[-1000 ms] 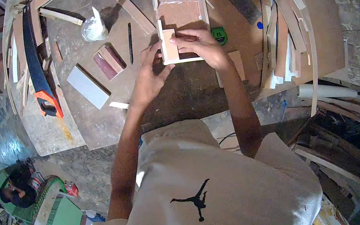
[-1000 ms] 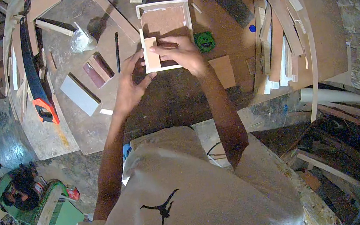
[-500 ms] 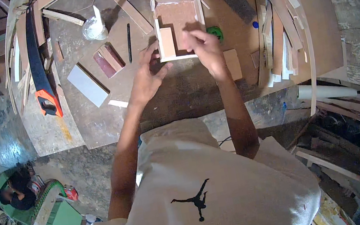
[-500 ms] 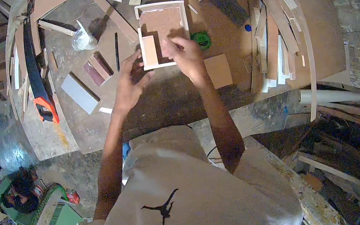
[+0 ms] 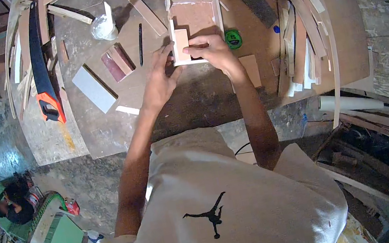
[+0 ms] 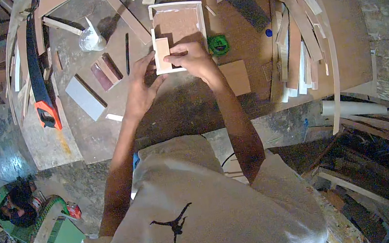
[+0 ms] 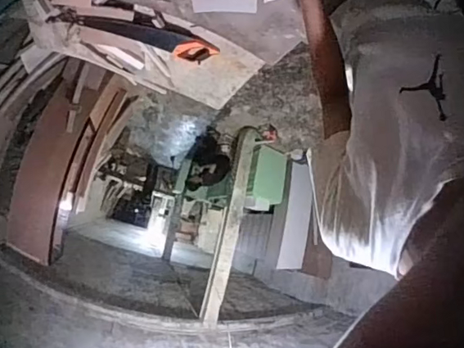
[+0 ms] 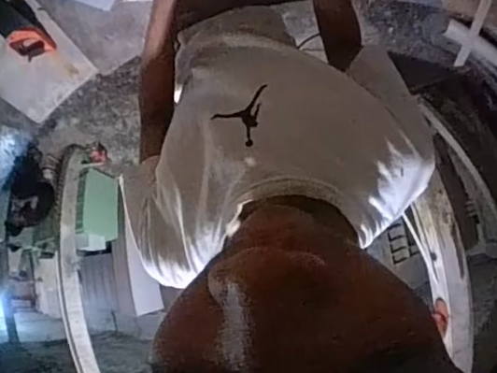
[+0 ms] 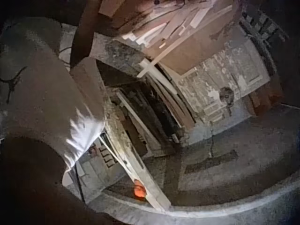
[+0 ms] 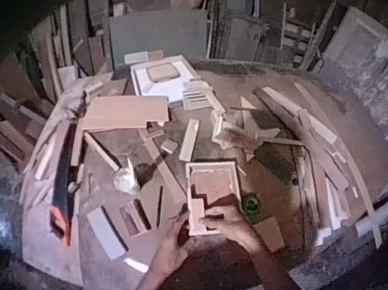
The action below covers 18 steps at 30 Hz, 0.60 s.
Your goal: The person assembles a small wooden box by applying glue to thin wooden strips and attaching them to a rectangular frame. They use a small tool to scrape excess glue from the joints and inspect the alignment of the pieces. The person handles multiple small wooden components, including a separate small block, and works on a cluttered workbench.
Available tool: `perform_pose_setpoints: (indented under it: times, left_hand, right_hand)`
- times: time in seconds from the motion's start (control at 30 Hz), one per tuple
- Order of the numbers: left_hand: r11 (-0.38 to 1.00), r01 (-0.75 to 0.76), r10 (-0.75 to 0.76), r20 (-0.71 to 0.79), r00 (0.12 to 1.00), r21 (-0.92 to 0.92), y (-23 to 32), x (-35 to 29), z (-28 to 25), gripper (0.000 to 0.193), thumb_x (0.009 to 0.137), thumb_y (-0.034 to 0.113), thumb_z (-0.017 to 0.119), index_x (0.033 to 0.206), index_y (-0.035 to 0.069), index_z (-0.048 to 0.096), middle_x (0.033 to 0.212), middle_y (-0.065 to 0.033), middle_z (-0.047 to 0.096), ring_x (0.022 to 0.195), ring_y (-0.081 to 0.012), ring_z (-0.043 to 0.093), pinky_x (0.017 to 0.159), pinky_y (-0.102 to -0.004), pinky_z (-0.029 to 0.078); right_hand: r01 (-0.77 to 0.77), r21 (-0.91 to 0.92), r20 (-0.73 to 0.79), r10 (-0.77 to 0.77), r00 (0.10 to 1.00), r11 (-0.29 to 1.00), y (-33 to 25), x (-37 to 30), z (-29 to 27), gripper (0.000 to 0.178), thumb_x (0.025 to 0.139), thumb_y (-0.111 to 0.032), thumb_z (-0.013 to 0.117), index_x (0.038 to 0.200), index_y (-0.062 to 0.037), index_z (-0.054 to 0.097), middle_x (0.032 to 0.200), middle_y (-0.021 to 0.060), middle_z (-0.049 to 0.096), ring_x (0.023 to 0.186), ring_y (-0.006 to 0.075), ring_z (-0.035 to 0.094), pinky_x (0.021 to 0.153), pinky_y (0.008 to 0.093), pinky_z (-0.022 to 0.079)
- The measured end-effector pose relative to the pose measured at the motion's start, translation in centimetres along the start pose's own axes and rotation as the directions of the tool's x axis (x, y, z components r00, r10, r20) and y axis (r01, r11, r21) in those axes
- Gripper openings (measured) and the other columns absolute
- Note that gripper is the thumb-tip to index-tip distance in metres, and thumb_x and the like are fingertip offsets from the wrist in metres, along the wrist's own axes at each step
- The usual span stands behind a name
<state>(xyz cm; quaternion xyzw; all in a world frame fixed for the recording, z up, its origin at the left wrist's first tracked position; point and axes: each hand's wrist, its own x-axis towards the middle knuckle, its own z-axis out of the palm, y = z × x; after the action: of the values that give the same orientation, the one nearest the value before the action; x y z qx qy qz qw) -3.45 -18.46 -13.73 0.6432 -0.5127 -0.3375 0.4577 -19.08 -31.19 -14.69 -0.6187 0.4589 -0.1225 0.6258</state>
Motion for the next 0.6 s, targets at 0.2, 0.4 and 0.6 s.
perform_pose_setpoints:
  times: [0.2,0.4,0.6]
  left_hand:
    - [0.999,0.015,-0.016,-0.020,1.000,-0.049,-0.5,-0.2,0.3,0.065,0.080,0.004,0.076,0.139,0.006,0.048,0.126,-0.0133,0.056,0.104,-0.0232,0.063,0.091,-0.0345,0.052]
    - [1.000,-0.016,0.016,-0.010,1.000,-0.024,-0.9,-0.1,0.1,0.065,0.080,0.003,0.076,0.139,0.006,0.049,0.127,-0.0138,0.055,0.105,-0.0232,0.062,0.092,-0.0346,0.052]
    - [1.000,-0.014,0.014,-0.003,1.000,-0.005,0.1,0.0,-0.3,0.064,0.080,0.003,0.076,0.138,0.006,0.050,0.126,-0.0141,0.055,0.106,-0.0234,0.061,0.092,-0.0350,0.052]
  right_hand:
    - [-0.010,0.005,0.021,0.010,1.000,1.000,-0.4,0.2,0.1,0.041,0.082,-0.021,0.080,0.108,0.0082,0.068,0.097,0.0118,0.072,0.085,0.0152,0.066,0.076,0.0272,0.053]
    - [-0.015,0.075,0.060,0.011,0.998,0.997,-1.0,0.0,-0.2,0.043,0.082,-0.020,0.080,0.109,0.0111,0.067,0.097,0.0141,0.071,0.085,0.0166,0.067,0.076,0.0278,0.054]
    - [-0.047,0.113,0.032,0.044,0.999,0.992,-1.8,-0.5,0.0,0.040,0.082,-0.019,0.080,0.106,0.0101,0.068,0.092,0.0132,0.071,0.079,0.0164,0.068,0.072,0.0282,0.056]
